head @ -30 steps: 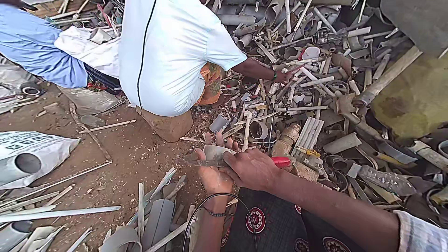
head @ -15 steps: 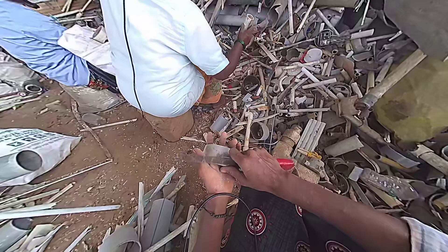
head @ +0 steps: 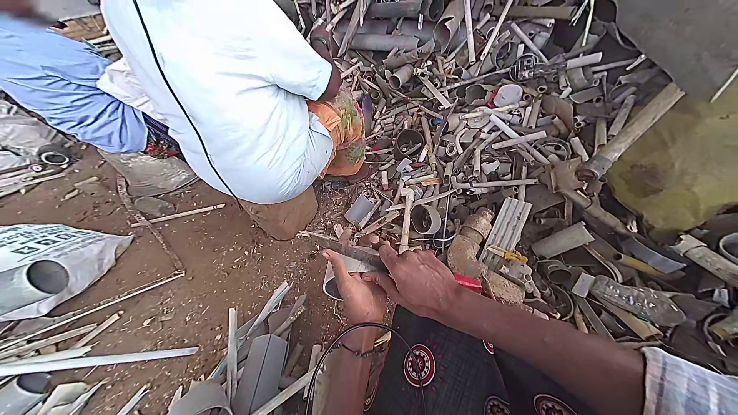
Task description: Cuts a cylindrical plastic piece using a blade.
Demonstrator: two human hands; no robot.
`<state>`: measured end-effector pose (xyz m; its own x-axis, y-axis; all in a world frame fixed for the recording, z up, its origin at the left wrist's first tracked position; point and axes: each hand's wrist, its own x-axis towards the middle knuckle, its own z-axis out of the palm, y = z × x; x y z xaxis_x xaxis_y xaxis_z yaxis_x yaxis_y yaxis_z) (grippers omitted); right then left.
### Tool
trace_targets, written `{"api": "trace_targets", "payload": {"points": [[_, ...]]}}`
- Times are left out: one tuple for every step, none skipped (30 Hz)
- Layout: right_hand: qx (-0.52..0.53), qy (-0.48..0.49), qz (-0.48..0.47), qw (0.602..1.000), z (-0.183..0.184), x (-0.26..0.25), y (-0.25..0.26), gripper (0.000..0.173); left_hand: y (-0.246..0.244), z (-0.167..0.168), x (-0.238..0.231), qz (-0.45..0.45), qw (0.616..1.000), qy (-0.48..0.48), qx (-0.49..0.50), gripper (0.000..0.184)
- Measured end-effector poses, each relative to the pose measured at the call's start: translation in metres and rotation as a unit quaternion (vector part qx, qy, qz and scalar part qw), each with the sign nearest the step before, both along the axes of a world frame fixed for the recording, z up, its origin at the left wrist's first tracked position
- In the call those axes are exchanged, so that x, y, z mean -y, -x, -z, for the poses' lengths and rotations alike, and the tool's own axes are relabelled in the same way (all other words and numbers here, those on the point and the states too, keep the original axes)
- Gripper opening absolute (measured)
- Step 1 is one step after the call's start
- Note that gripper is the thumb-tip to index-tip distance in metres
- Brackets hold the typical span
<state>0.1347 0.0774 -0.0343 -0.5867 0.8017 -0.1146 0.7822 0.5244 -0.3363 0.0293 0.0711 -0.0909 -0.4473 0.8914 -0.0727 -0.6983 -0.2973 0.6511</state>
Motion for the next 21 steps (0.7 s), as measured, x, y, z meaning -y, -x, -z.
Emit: {"api": "trace_targets", "payload": {"points": [[0.002,0.007,0.000,1.000,-0.002,0.001,0.002,0.055,0.000,0.002,-0.001,-0.005,1.000,0.005,0.000,0.065],[0.005,0.011,-0.002,1.000,-0.004,0.003,0.003,0.052,0.000,0.003,-0.002,-0.009,1.000,0.004,-0.001,0.067],[0.009,0.012,-0.002,1.000,-0.008,0.003,0.004,0.050,-0.001,0.003,-0.002,-0.015,1.000,0.002,0.001,0.068],[0.015,0.018,0.001,1.000,-0.012,0.002,0.005,0.049,0.000,0.001,-0.003,-0.018,1.000,0.001,0.001,0.068],[0.015,0.028,0.012,0.999,-0.016,0.001,0.006,0.050,0.001,-0.001,-0.003,-0.015,1.000,0.003,0.005,0.067],[0.010,0.031,0.027,0.999,-0.016,-0.001,0.006,0.053,0.002,-0.002,-0.002,-0.005,1.000,0.004,0.002,0.067],[0.002,0.036,0.041,0.999,-0.015,-0.002,0.005,0.058,0.003,-0.003,0.000,0.006,1.000,0.001,-0.005,0.067],[-0.002,0.046,0.051,0.998,-0.014,-0.004,0.004,0.064,0.005,-0.001,0.001,0.021,1.000,-0.012,-0.007,0.068],[-0.003,0.057,0.054,0.997,-0.014,-0.006,0.003,0.069,0.006,0.001,0.002,0.040,0.999,-0.029,-0.016,0.070],[-0.007,0.061,0.046,0.997,-0.012,-0.008,0.001,0.071,0.008,0.005,0.002,0.068,0.996,-0.056,-0.030,0.072],[-0.015,0.059,0.031,0.998,-0.008,-0.009,-0.001,0.070,0.010,0.008,0.001,0.092,0.991,-0.079,-0.049,0.075],[-0.026,0.051,0.015,0.998,-0.005,-0.010,-0.002,0.067,0.011,0.010,0.001,0.106,0.988,-0.091,-0.063,0.076],[-0.031,0.042,0.000,0.999,-0.003,-0.009,-0.003,0.063,0.012,0.010,0.001,0.111,0.987,-0.097,-0.068,0.077],[-0.030,0.046,-0.012,0.998,-0.003,-0.009,-0.003,0.059,0.011,0.010,0.002,0.112,0.986,-0.098,-0.075,0.078],[-0.030,0.064,-0.023,0.997,-0.005,-0.009,-0.003,0.055,0.011,0.010,0.002,0.113,0.985,-0.102,-0.078,0.080],[-0.032,0.081,-0.030,0.996,-0.007,-0.009,-0.003,0.052,0.010,0.012,0.001,0.114,0.985,-0.107,-0.076,0.082],[-0.037,0.096,-0.034,0.994,-0.008,-0.011,-0.004,0.050,0.010,0.013,0.000,0.115,0.984,-0.114,-0.074,0.081],[-0.045,0.108,-0.034,0.993,-0.008,-0.012,-0.004,0.049,0.010,0.015,-0.001,0.117,0.984,-0.118,-0.070,0.082],[-0.050,0.115,-0.031,0.992,-0.009,-0.014,-0.005,0.049,0.010,0.015,-0.001,0.115,0.984,-0.121,-0.065,0.082],[-0.049,0.109,-0.019,0.993,-0.010,-0.014,-0.006,0.051,0.009,0.014,-0.001,0.115,0.984,-0.124,-0.060,0.081],[-0.042,0.098,0.001,0.994,-0.013,-0.013,-0.006,0.055,0.008,0.013,-0.002,0.115,0.984,-0.127,-0.047,0.082]]}}
